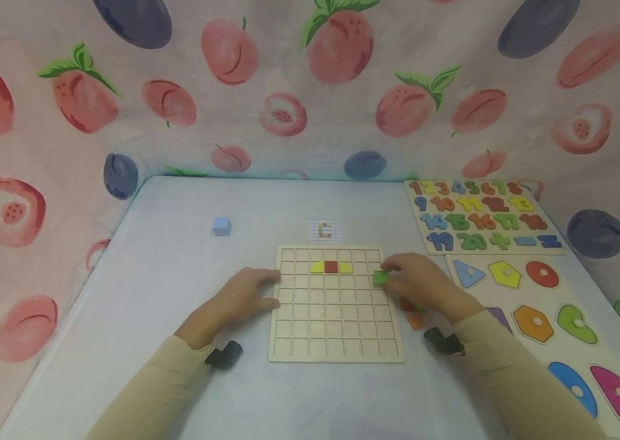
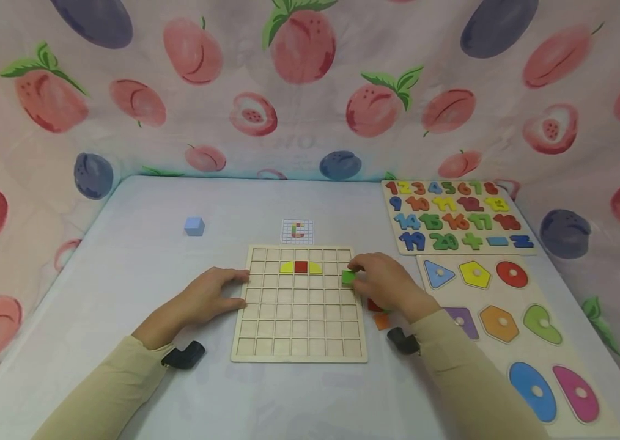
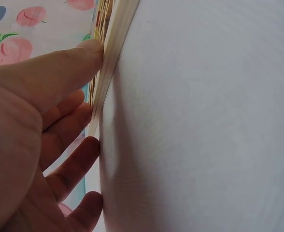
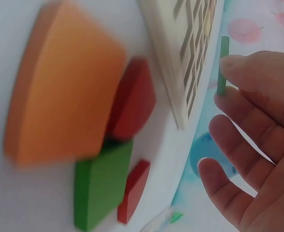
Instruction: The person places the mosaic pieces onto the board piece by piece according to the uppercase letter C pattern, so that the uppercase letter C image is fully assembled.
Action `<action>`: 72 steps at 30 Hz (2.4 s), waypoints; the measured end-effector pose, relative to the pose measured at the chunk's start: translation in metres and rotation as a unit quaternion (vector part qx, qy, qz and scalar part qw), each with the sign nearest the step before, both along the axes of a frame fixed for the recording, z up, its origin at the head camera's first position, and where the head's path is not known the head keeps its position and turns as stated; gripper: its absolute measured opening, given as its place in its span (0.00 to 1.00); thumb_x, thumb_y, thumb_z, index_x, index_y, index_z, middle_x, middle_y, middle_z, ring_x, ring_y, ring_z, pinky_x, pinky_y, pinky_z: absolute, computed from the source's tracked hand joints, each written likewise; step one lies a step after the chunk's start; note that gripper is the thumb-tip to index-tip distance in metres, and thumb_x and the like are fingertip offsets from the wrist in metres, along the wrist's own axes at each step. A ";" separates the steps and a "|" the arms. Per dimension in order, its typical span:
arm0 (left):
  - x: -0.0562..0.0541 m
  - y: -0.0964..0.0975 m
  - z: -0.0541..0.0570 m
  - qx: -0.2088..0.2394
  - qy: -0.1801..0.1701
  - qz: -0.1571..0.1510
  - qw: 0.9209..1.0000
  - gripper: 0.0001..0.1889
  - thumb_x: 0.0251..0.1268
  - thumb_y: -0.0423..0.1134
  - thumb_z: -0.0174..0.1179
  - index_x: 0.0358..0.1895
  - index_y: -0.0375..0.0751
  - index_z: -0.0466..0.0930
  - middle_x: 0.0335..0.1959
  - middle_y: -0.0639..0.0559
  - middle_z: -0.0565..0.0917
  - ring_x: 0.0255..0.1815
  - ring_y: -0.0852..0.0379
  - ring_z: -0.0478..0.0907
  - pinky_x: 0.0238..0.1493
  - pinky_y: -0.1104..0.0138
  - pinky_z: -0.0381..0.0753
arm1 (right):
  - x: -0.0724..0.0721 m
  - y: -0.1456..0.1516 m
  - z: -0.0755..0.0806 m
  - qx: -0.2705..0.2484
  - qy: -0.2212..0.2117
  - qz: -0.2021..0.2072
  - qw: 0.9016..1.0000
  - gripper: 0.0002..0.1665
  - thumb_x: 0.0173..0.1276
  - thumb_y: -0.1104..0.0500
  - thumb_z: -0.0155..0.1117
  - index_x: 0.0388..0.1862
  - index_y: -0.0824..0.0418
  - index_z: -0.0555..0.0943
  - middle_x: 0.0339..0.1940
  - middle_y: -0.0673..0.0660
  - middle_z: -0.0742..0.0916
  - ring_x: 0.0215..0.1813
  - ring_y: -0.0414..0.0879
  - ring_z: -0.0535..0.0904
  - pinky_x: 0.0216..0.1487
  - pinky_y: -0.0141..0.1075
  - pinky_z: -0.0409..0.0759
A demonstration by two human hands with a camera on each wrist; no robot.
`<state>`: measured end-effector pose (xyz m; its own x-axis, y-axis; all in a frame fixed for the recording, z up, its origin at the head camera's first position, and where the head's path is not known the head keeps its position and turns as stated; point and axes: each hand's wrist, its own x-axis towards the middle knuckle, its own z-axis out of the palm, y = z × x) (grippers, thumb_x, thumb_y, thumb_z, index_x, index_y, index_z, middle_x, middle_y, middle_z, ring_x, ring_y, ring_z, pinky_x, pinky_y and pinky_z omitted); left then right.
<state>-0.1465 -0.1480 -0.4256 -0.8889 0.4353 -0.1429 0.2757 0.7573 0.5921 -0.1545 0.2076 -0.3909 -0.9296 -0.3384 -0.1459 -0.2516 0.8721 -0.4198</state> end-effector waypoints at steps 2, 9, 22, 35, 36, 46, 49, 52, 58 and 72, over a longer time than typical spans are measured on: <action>0.000 0.000 0.000 0.000 -0.001 0.001 1.000 0.29 0.62 0.39 0.70 0.66 0.35 0.76 0.66 0.43 0.76 0.71 0.40 0.66 0.73 0.51 0.62 | 0.000 -0.005 0.000 0.000 0.002 0.004 1.000 0.19 0.69 0.57 0.65 0.56 0.64 0.83 0.56 0.62 0.85 0.62 0.62 0.76 0.64 0.58 0.73; 0.000 0.000 0.000 0.002 0.001 -0.002 1.000 0.29 0.63 0.39 0.70 0.66 0.34 0.76 0.66 0.42 0.77 0.71 0.40 0.67 0.73 0.51 0.62 | -0.002 -0.021 -0.004 0.007 0.014 0.023 1.000 0.18 0.69 0.55 0.68 0.53 0.62 0.84 0.52 0.58 0.87 0.60 0.58 0.78 0.63 0.54 0.75; 0.000 -0.001 -0.002 0.004 -0.001 -0.001 1.000 0.29 0.63 0.39 0.70 0.66 0.34 0.75 0.67 0.43 0.76 0.72 0.41 0.65 0.74 0.51 0.61 | -0.009 -0.050 -0.007 0.009 0.006 0.052 0.999 0.17 0.67 0.57 0.66 0.53 0.61 0.85 0.50 0.55 0.87 0.57 0.54 0.80 0.61 0.50 0.77; 0.000 -0.001 -0.001 0.009 0.001 -0.002 1.000 0.28 0.63 0.38 0.69 0.65 0.34 0.76 0.66 0.42 0.76 0.72 0.41 0.66 0.73 0.51 0.62 | -0.010 -0.079 -0.004 -0.001 0.013 0.086 0.996 0.15 0.67 0.59 0.65 0.52 0.58 0.85 0.48 0.52 0.88 0.51 0.49 0.80 0.59 0.46 0.78; 0.000 -0.001 -0.001 0.009 0.000 -0.002 1.000 0.28 0.63 0.38 0.69 0.65 0.34 0.76 0.67 0.42 0.76 0.72 0.41 0.66 0.73 0.51 0.62 | -0.011 -0.080 -0.004 -0.002 0.014 0.089 0.996 0.15 0.67 0.59 0.65 0.52 0.58 0.85 0.49 0.52 0.88 0.51 0.49 0.80 0.59 0.46 0.78; -0.001 -0.001 -0.003 0.009 -0.002 -0.003 1.000 0.28 0.63 0.38 0.69 0.66 0.34 0.76 0.67 0.42 0.76 0.72 0.41 0.65 0.74 0.51 0.61 | -0.011 -0.092 -0.007 0.011 0.023 0.091 0.996 0.17 0.68 0.57 0.66 0.55 0.60 0.84 0.55 0.54 0.86 0.59 0.52 0.80 0.63 0.47 0.76; -0.001 -0.002 -0.003 0.011 -0.002 -0.004 1.000 0.27 0.63 0.38 0.69 0.65 0.34 0.76 0.67 0.43 0.76 0.72 0.41 0.65 0.74 0.51 0.61 | -0.010 -0.094 -0.006 0.007 0.019 0.088 0.996 0.19 0.67 0.58 0.65 0.56 0.60 0.84 0.56 0.54 0.86 0.60 0.51 0.79 0.64 0.47 0.76; -0.001 -0.002 -0.003 0.012 0.001 -0.005 1.000 0.27 0.63 0.38 0.69 0.65 0.35 0.76 0.67 0.43 0.76 0.72 0.41 0.66 0.73 0.51 0.62 | -0.011 -0.096 -0.007 0.005 0.018 0.085 0.996 0.19 0.67 0.58 0.65 0.56 0.60 0.84 0.54 0.53 0.87 0.57 0.50 0.79 0.62 0.46 0.77; -0.001 -0.002 -0.004 0.007 0.005 -0.003 1.000 0.27 0.63 0.39 0.69 0.65 0.36 0.77 0.67 0.43 0.76 0.71 0.41 0.66 0.73 0.51 0.62 | -0.011 -0.099 -0.009 0.003 0.023 0.079 0.997 0.17 0.68 0.57 0.66 0.55 0.59 0.84 0.53 0.52 0.87 0.54 0.48 0.79 0.62 0.44 0.77; 0.000 -0.002 -0.002 0.001 -0.007 0.004 1.000 0.28 0.63 0.40 0.70 0.66 0.36 0.76 0.68 0.44 0.75 0.72 0.42 0.65 0.74 0.52 0.61 | -0.014 -0.105 -0.011 0.016 0.024 0.083 0.996 0.17 0.68 0.58 0.65 0.55 0.59 0.84 0.51 0.52 0.87 0.53 0.47 0.80 0.60 0.43 0.77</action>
